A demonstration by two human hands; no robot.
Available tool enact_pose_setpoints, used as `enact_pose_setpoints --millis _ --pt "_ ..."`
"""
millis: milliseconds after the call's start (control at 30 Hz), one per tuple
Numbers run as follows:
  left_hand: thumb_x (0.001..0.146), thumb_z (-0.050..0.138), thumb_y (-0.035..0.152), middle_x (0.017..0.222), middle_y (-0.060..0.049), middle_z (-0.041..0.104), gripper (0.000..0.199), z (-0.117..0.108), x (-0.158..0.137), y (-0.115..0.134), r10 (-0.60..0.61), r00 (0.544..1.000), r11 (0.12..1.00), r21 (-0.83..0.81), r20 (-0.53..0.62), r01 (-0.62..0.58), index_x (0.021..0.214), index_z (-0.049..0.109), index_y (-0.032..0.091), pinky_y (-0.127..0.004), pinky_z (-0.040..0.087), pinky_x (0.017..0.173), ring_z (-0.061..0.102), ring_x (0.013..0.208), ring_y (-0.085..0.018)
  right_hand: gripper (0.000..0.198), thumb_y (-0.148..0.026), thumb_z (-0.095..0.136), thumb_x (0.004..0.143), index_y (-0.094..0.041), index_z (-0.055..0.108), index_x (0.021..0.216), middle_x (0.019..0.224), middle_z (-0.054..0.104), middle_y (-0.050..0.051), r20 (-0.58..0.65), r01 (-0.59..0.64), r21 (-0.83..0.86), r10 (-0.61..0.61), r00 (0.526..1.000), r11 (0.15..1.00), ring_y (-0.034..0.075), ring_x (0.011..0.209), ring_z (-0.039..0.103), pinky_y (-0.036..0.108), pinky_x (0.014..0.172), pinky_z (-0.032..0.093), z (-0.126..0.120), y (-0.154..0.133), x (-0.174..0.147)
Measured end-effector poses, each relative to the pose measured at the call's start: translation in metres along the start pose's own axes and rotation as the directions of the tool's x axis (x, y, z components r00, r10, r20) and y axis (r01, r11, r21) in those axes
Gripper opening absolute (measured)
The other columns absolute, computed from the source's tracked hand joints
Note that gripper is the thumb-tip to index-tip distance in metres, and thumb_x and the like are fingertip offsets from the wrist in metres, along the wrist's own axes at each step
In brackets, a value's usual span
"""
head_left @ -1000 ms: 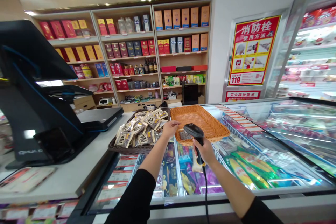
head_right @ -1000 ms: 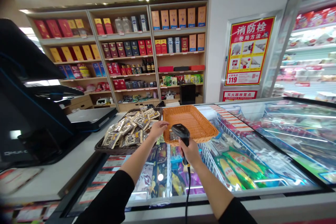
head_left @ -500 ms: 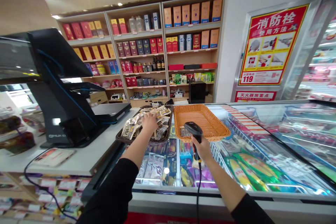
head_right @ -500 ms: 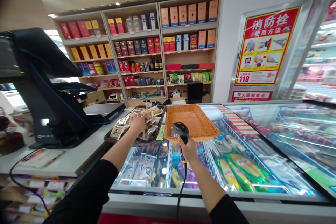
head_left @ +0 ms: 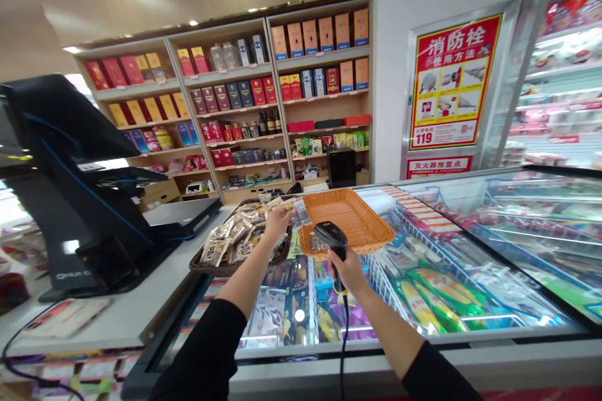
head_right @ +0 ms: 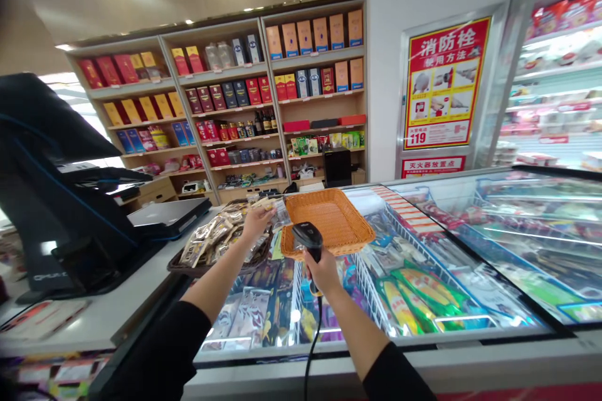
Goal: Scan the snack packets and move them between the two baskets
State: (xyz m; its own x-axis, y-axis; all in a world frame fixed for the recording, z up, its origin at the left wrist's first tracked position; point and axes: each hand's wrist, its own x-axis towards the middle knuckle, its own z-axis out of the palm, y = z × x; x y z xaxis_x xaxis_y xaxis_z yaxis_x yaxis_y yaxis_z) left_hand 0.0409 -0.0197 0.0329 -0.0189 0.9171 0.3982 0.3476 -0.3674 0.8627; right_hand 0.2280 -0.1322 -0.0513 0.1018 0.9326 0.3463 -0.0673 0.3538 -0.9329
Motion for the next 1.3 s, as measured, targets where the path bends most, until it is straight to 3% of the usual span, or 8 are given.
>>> enact_pose_setpoints --millis 67,167,400,700,933,1167,1300 --pt "0.073 0.063 0.050 0.048 0.004 0.050 0.034 0.015 -0.001 -0.012 -0.063 0.997 0.997 -0.044 0.036 0.065 0.066 0.061 0.017 -0.022 0.043 0.051 0.051 0.050 -0.012 0.034 -0.052 0.056 0.079 -0.018 0.055 0.078 0.043 0.049 -0.005 -0.002 -0.001 -0.018 0.001 1.000 1.000 0.013 0.034 0.046 0.024 0.037 0.038 -0.001 -0.001 -0.001" --pt "0.073 0.061 0.050 0.045 0.005 0.046 0.037 0.026 -0.004 -0.026 -0.083 0.996 0.995 0.054 0.038 0.081 0.057 0.052 0.018 -0.020 0.037 0.045 0.048 0.045 -0.010 0.033 -0.050 0.055 0.080 -0.017 0.057 0.081 0.041 0.048 -0.005 0.003 -0.003 -0.098 0.004 1.000 0.995 0.013 0.033 0.045 0.024 0.037 0.038 -0.003 -0.001 -0.002" --pt "0.073 0.058 0.055 0.049 0.004 0.050 0.040 0.025 -0.003 -0.032 -0.054 0.996 0.998 0.021 0.071 0.052 0.059 0.053 0.018 -0.022 0.041 0.049 0.052 0.049 -0.012 0.030 -0.046 0.056 0.079 -0.020 0.057 0.065 0.039 0.050 -0.001 0.045 0.004 -0.298 0.010 0.999 0.955 0.016 0.036 0.050 0.024 0.038 0.037 -0.001 -0.006 -0.004" --pt "0.075 0.057 0.053 0.047 0.005 0.047 0.039 0.028 -0.004 -0.036 -0.045 0.998 0.996 0.076 0.041 0.041 0.058 0.051 0.019 -0.021 0.033 0.047 0.051 0.046 -0.012 0.025 -0.044 0.059 0.075 -0.020 0.058 0.069 0.038 0.050 -0.002 -0.009 -0.021 -0.319 0.020 1.000 0.948 0.018 0.038 0.052 0.025 0.039 0.038 -0.001 -0.001 -0.003" --pt "0.077 0.057 0.051 0.051 0.001 0.055 0.036 0.030 -0.001 -0.043 -0.019 0.999 0.999 0.039 0.043 0.017 0.065 0.058 0.017 -0.021 0.036 0.049 0.054 0.053 -0.014 0.030 -0.046 0.054 0.079 -0.022 0.046 0.062 0.039 0.045 -0.005 0.002 -0.055 -0.254 0.057 0.998 0.966 0.013 0.030 0.044 0.024 0.033 0.035 0.000 0.001 -0.004" --pt "0.083 0.051 0.048 0.056 0.000 0.060 0.035 0.029 -0.001 -0.044 0.007 0.999 0.990 0.140 0.036 -0.012 0.072 0.062 0.016 -0.023 0.041 0.054 0.059 0.056 -0.015 0.033 -0.047 0.055 0.079 -0.021 0.047 0.060 0.037 0.047 -0.004 0.017 -0.031 -0.265 0.037 0.999 0.964 0.013 0.030 0.044 0.024 0.035 0.036 -0.001 0.002 -0.005" --pt "0.080 0.059 0.036 0.078 -0.004 0.071 0.029 0.029 -0.006 -0.041 0.063 0.986 0.987 0.135 0.156 -0.085 0.099 0.066 0.016 -0.026 0.049 0.069 0.067 0.075 -0.018 0.034 -0.050 0.057 0.079 -0.020 0.051 0.063 0.038 0.047 -0.003 -0.031 -0.026 -0.235 0.019 0.999 0.972 0.013 0.031 0.044 0.024 0.035 0.037 -0.003 0.002 -0.003"
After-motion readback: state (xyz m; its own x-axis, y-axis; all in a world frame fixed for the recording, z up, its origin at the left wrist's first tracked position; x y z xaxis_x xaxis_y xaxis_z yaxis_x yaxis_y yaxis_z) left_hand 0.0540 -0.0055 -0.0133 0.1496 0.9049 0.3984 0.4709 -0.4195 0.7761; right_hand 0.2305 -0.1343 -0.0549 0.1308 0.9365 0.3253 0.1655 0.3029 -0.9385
